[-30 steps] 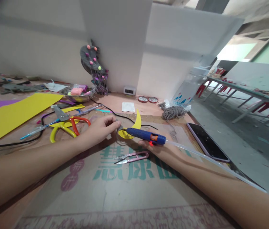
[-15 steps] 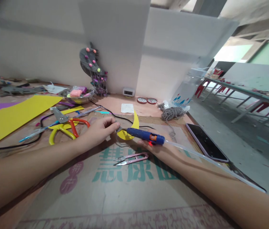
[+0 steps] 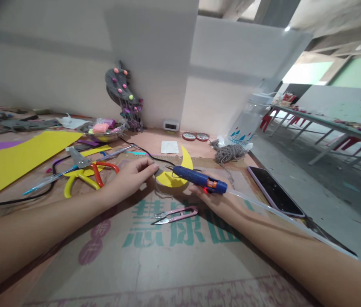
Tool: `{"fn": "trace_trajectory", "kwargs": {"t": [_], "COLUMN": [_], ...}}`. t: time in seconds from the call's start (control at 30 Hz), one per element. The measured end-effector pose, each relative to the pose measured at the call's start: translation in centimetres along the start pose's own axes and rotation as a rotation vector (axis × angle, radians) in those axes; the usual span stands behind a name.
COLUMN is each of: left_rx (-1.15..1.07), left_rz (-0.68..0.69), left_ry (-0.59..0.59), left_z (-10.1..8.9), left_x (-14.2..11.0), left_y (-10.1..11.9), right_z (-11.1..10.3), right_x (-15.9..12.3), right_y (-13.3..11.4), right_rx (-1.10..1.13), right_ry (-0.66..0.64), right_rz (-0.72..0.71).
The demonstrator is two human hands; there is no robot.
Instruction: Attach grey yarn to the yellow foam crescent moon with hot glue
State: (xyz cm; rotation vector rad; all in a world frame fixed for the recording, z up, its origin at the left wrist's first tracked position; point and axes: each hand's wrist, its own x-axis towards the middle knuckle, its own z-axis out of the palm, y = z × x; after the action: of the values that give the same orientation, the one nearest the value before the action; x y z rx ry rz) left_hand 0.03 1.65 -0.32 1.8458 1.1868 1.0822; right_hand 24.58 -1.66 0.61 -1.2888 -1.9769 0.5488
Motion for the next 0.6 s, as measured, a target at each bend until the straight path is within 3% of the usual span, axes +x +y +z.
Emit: {"fn": "trace_trajectory", "kwargs": {"t": [0.2, 0.43, 0.6], "left_rx": [-0.034, -0.059, -0.041], "left_rz": [-0.031, -0.063, -0.05], "left_ry": [0.011, -0.053, -0.052], "left_z": [0.0, 0.2, 0.4], "left_x": [0.2, 0.1, 0.1], "left_y": [-0.5, -0.1, 0.0], "right_z": [-0.2, -1.3, -2.5], "right_x": [-0.1, 1.3, 2.3], "right_y": [0.5, 0.1, 1.6], "right_rx": [0.113, 0.1, 0.16], "right_ry": [0.015, 0.176, 0.243], "right_rz": [-0.03, 0.01, 0.078]}}
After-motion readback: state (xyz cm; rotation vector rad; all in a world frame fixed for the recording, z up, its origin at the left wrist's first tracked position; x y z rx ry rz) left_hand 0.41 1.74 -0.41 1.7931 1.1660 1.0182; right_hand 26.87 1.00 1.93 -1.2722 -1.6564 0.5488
